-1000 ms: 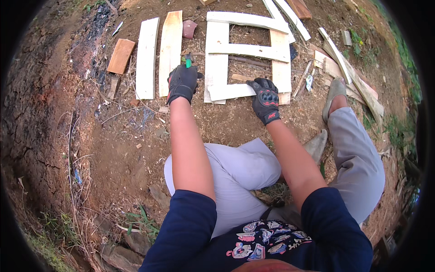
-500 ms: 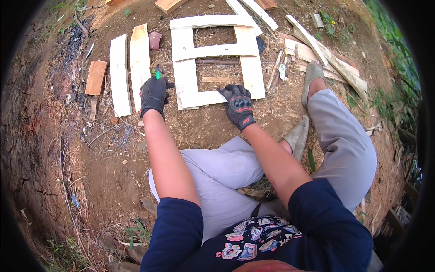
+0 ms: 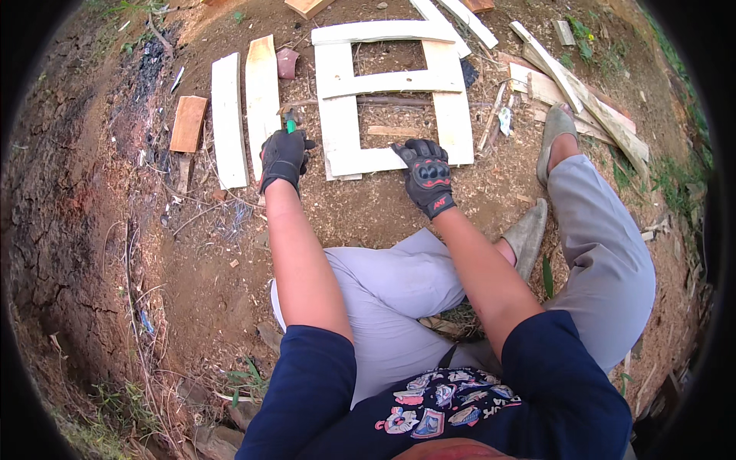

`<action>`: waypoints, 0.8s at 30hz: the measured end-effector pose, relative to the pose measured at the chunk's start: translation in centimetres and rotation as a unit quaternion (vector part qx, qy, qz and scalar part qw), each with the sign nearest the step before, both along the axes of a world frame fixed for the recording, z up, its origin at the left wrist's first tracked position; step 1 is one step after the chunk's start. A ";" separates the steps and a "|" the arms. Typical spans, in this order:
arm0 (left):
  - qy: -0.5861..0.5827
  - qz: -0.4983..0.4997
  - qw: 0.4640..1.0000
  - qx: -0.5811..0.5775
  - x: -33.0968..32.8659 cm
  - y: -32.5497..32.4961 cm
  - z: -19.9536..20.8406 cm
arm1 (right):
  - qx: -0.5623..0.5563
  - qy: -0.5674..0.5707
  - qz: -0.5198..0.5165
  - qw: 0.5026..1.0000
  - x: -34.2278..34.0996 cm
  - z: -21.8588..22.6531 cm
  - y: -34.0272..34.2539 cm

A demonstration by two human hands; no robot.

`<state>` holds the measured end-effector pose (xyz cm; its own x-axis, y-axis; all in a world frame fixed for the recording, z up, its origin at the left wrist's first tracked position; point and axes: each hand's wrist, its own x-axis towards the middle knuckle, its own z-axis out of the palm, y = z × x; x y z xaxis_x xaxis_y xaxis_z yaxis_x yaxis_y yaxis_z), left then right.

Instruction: The person sits on the ground and assembles a wooden frame using planks and a hammer. They position the planks into a rectangular shape and drive nails into the joints to secure the structure.

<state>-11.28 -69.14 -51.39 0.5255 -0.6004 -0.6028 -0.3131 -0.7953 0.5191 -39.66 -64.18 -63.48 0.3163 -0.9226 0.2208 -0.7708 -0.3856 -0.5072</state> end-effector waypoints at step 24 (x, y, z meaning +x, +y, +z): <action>-0.003 -0.021 0.997 0.080 -1.6 0.3 -2.4 | -0.019 0.008 0.006 1.000 0.1 -0.1 -0.2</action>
<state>-12.90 -68.85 -53.79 0.5062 -0.5186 -0.6891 -0.3510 -0.8537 0.3847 -39.61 -64.36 -63.60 0.3316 -0.9098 0.2496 -0.7736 -0.4137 -0.4800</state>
